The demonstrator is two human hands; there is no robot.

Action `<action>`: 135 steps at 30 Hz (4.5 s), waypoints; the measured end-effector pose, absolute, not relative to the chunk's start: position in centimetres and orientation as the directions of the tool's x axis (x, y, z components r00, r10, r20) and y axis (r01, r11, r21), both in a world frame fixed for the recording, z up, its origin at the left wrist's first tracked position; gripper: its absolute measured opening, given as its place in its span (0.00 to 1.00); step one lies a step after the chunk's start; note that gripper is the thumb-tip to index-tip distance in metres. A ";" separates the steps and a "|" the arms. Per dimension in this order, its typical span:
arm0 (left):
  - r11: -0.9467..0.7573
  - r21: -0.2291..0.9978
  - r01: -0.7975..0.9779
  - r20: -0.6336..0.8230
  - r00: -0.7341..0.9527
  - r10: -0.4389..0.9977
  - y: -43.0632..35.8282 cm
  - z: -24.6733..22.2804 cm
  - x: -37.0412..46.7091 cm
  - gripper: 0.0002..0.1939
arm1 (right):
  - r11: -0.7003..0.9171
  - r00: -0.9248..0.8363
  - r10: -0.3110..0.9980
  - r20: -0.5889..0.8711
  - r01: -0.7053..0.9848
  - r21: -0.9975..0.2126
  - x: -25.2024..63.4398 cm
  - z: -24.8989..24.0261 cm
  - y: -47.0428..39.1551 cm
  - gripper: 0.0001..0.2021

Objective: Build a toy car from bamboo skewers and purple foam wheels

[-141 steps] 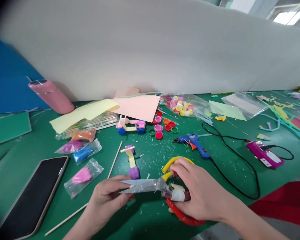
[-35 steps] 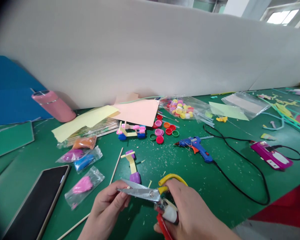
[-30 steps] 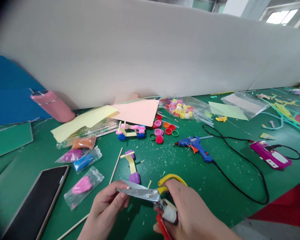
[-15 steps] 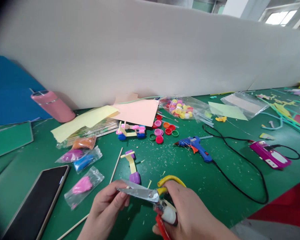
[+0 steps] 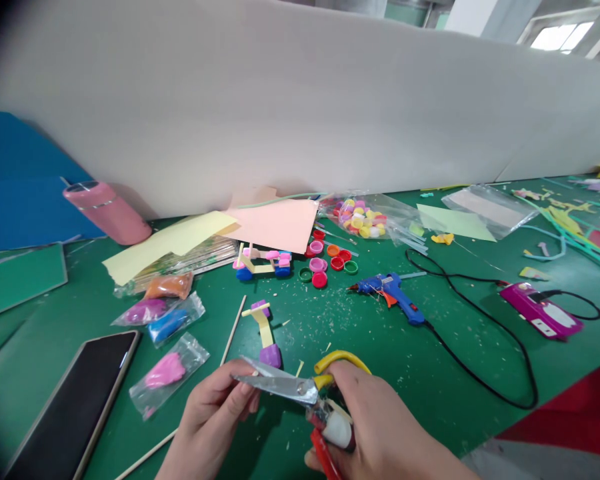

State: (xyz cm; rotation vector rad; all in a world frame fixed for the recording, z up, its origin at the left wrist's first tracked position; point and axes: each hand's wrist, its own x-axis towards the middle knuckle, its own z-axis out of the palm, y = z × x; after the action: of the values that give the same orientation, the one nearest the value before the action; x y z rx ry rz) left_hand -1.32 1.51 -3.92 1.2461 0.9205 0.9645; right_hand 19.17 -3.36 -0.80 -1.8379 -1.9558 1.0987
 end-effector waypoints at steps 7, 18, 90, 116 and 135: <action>0.037 0.998 -0.058 -0.015 0.343 0.939 1.7 -3.9 -1.3 0.08 | -0.087 -0.166 0.934 -0.317 0.754 -0.651 19.2 -0.8 -3.3 0.18; -0.004 1.000 -0.030 0.014 0.331 0.943 1.6 -3.4 -1.3 0.08 | -0.080 -0.182 0.927 -0.327 0.758 -0.647 19.1 -0.6 -3.1 0.17; 0.088 0.984 -0.157 -0.048 0.245 0.968 1.1 -3.8 -0.4 0.09 | -0.097 -0.160 0.932 -0.325 0.754 -0.650 18.5 -1.6 -3.1 0.15; 0.106 0.980 -0.169 -0.063 0.242 0.968 1.1 -4.2 -0.4 0.10 | -0.124 -0.168 0.924 -0.344 0.719 -0.684 18.0 -1.3 -3.1 0.16; 0.091 0.981 -0.170 -0.050 0.229 0.972 1.0 -3.8 -0.2 0.10 | -0.131 -0.172 0.920 -0.353 0.712 -0.690 17.7 -1.4 -3.2 0.15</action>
State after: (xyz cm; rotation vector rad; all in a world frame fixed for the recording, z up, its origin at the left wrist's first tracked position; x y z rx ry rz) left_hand -0.23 1.00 -3.82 1.1247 0.9474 1.0729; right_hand 17.65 -3.15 -1.42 -1.8354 -1.8822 1.1931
